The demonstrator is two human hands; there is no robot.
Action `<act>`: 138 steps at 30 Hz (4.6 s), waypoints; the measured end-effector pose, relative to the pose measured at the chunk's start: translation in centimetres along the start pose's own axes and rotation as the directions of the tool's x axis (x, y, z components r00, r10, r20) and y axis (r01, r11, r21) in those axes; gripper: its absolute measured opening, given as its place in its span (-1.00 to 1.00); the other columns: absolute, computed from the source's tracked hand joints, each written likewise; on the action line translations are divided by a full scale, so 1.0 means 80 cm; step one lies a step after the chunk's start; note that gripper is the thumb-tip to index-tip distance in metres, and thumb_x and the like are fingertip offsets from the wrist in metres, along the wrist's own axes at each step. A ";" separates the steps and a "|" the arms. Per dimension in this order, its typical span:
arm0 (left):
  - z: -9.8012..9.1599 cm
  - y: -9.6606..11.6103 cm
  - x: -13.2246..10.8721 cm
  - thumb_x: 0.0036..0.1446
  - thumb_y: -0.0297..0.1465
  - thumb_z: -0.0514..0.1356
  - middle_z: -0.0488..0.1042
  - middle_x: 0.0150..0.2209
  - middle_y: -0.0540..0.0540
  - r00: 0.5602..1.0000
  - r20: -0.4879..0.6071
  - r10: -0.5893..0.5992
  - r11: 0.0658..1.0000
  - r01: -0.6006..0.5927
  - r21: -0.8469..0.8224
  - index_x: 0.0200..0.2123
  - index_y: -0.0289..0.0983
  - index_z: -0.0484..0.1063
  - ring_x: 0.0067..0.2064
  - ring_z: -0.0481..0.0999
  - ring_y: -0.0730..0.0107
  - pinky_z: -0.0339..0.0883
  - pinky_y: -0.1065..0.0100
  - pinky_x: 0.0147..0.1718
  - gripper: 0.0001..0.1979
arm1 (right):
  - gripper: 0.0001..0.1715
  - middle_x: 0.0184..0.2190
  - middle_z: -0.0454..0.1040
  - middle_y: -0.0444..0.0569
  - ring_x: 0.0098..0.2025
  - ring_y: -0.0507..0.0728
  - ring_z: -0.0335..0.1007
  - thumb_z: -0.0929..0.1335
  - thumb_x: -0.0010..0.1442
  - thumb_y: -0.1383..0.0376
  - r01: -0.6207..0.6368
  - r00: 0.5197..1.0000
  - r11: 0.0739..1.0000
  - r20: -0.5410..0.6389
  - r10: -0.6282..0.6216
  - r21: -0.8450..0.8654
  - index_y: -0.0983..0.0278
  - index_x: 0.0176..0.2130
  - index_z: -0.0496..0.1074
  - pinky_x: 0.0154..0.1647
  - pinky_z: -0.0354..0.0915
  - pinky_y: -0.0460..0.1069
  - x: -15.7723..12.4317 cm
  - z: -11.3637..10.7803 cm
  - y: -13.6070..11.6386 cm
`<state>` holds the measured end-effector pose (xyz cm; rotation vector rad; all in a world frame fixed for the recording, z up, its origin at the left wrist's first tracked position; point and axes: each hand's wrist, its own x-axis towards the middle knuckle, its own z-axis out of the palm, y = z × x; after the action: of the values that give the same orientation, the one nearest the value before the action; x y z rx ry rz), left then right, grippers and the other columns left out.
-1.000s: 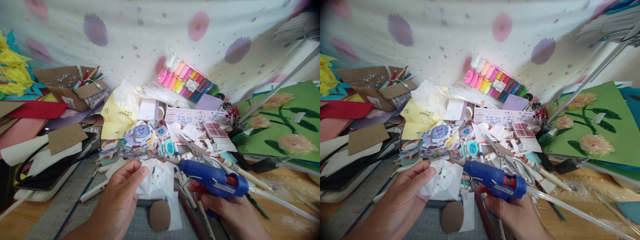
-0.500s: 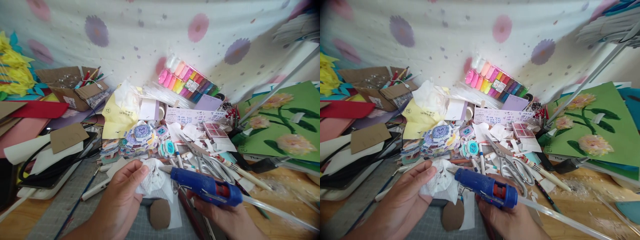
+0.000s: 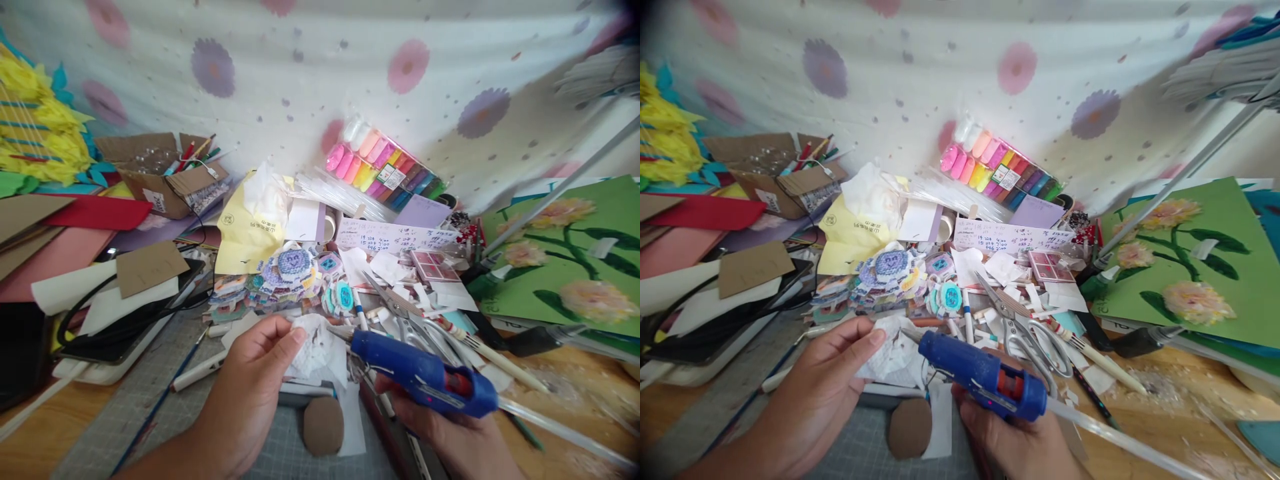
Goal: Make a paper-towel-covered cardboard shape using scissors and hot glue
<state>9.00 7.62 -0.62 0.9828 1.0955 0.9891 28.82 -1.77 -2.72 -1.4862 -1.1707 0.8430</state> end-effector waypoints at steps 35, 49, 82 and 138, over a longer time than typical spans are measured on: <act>-0.002 -0.007 -0.002 0.07 -0.23 0.22 0.38 -0.50 0.04 0.992 0.125 -0.003 0.999 0.007 -0.037 -0.47 -0.22 0.45 -0.41 0.31 0.39 0.20 0.43 -0.42 -0.81 | -0.91 -0.40 0.57 -0.10 -0.40 0.15 0.52 0.36 0.14 0.24 0.287 0.954 0.942 0.141 -0.264 -0.173 0.13 -0.27 0.45 -0.35 0.46 0.00 0.013 0.016 0.005; -0.002 -0.010 0.000 0.04 -0.15 0.23 0.39 -0.44 0.01 0.985 0.146 -0.087 0.993 0.097 -0.065 -0.43 -0.22 0.44 -0.35 0.38 0.31 0.37 0.35 -0.37 -0.76 | -0.97 -0.49 0.44 -0.13 -0.48 0.10 0.41 0.33 0.13 0.29 0.450 0.890 0.845 0.229 -0.395 -0.290 0.18 -0.37 0.37 -0.48 0.32 -0.06 0.017 0.012 -0.012; -0.003 -0.007 -0.001 0.03 -0.23 0.23 0.35 -0.55 0.04 0.996 0.087 0.006 0.994 -0.015 0.105 -0.48 -0.23 0.46 -0.49 0.27 0.41 0.20 0.47 -0.53 -0.80 | -0.93 -0.49 0.43 -0.14 -0.49 0.05 0.39 0.31 0.14 0.35 0.435 0.900 0.846 0.177 -0.398 -0.308 0.21 -0.37 0.41 -0.46 0.31 -0.08 0.016 0.021 -0.026; -0.001 -0.002 0.000 0.05 -0.33 0.22 0.35 -0.50 0.09 0.992 0.097 -0.077 0.983 0.092 -0.161 -0.50 -0.21 0.39 -0.44 0.32 0.46 0.29 0.47 -0.44 -0.87 | -0.93 -0.50 0.46 -0.14 -0.51 0.06 0.39 0.34 0.08 0.35 0.478 0.878 0.822 0.178 -0.443 -0.311 0.18 -0.35 0.42 -0.52 0.31 -0.09 0.009 0.023 -0.021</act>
<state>8.95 7.61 -0.77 0.8313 0.9565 0.9417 26.91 -0.51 -1.45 -1.3504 -1.7372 0.3858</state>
